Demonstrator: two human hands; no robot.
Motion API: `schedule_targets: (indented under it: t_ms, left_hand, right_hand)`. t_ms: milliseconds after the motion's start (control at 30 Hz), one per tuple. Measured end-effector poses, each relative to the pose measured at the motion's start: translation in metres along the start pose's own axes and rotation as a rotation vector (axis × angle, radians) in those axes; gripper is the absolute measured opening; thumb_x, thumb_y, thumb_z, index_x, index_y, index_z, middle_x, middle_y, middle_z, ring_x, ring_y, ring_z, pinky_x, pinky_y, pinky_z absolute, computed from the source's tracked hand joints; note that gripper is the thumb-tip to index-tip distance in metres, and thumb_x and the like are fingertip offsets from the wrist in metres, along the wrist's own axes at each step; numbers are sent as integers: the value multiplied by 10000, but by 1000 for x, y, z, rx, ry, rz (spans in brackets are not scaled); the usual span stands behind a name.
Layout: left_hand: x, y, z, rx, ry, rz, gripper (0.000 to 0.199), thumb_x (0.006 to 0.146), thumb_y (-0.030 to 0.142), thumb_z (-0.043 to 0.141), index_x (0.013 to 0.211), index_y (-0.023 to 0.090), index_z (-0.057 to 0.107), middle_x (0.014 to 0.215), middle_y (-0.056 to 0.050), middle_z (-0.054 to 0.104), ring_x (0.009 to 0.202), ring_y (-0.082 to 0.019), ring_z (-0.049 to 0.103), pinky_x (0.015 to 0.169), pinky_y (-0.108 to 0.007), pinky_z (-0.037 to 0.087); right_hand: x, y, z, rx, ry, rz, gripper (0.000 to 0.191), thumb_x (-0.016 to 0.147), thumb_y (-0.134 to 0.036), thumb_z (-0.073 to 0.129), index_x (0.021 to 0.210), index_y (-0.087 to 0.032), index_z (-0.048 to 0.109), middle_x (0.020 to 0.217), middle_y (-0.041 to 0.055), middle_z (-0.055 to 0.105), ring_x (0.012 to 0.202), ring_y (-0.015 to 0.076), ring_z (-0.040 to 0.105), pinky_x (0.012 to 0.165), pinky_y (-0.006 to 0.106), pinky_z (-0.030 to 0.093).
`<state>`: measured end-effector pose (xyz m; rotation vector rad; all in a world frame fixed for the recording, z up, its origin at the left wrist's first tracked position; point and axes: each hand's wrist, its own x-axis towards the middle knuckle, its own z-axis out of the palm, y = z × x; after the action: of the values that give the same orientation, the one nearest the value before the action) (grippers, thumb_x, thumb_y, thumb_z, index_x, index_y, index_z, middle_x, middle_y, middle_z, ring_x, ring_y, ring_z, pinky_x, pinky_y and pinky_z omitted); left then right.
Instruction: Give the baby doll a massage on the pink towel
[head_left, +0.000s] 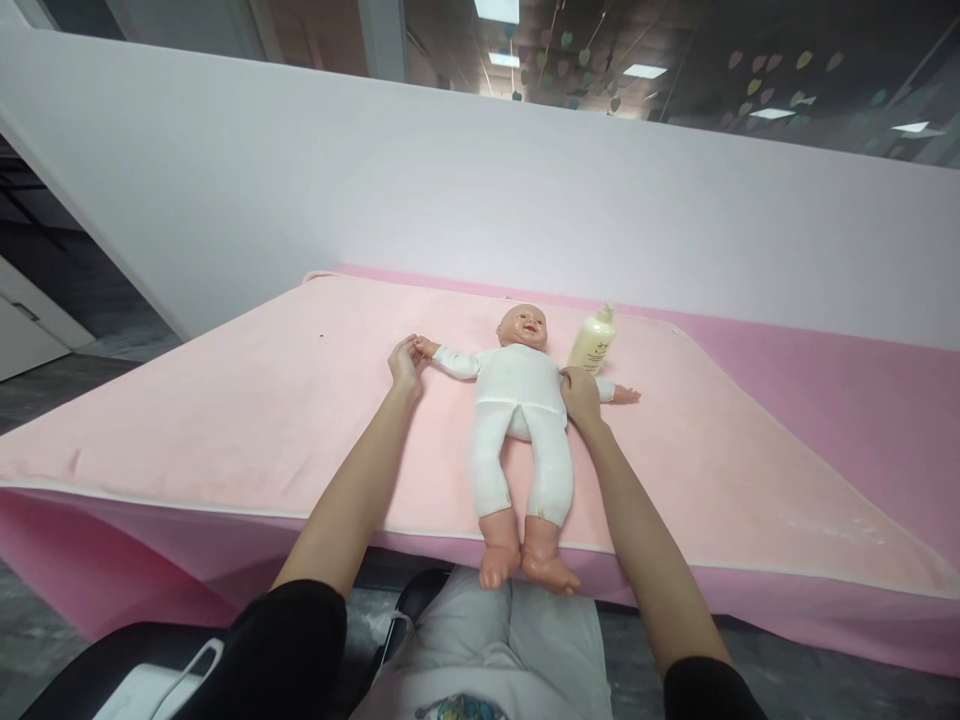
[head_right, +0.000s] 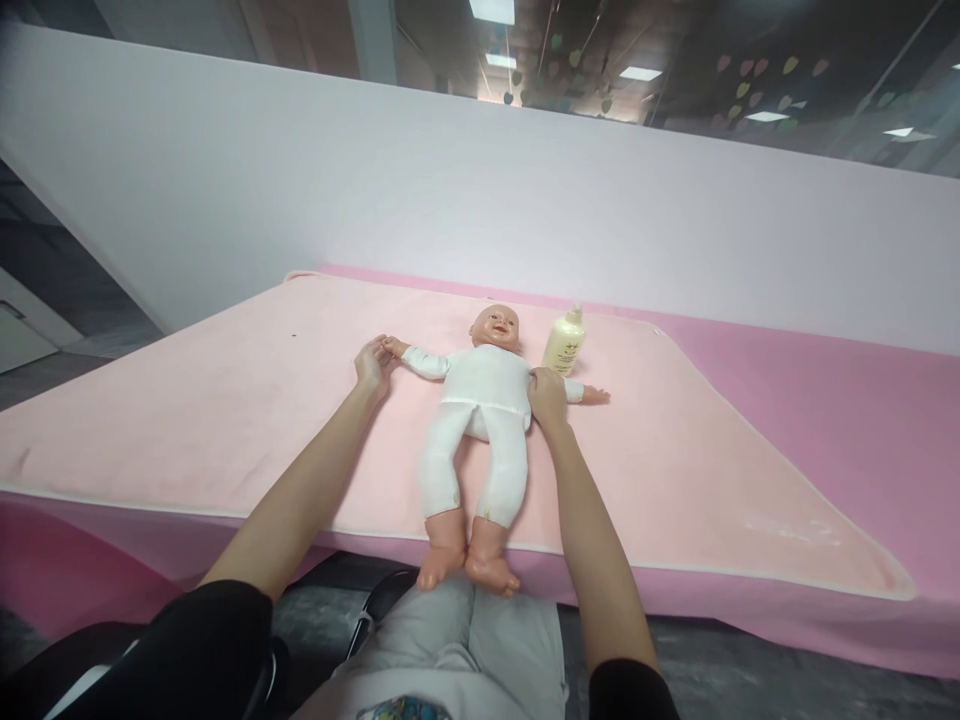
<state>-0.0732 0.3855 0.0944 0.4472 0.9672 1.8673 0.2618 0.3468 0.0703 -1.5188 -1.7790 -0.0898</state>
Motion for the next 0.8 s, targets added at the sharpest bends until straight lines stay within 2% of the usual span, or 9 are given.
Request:
schedule_targets:
  t_ms: [333,800]
  left_hand:
    - [1,0,1,-40,25,-18,118,793,165,496,828,147,606,806,-53,643,654,-130,618,610,-240,495]
    - [3,-1,0,-74,25,-28,61,772,169,512,767,161,573,768,-34,629,641,-124,613,627,-240,505]
  right_hand:
    - [-1,-1,-2,-21,-7,-1,302,786,-125,378,935,-117,641,980,146,654,936,265,567,890,402,435]
    - [-2,-1,0,-14,20,-14,303,786,-136,364,917,-124,636,953,135,652,921,256,563,889,400,433]
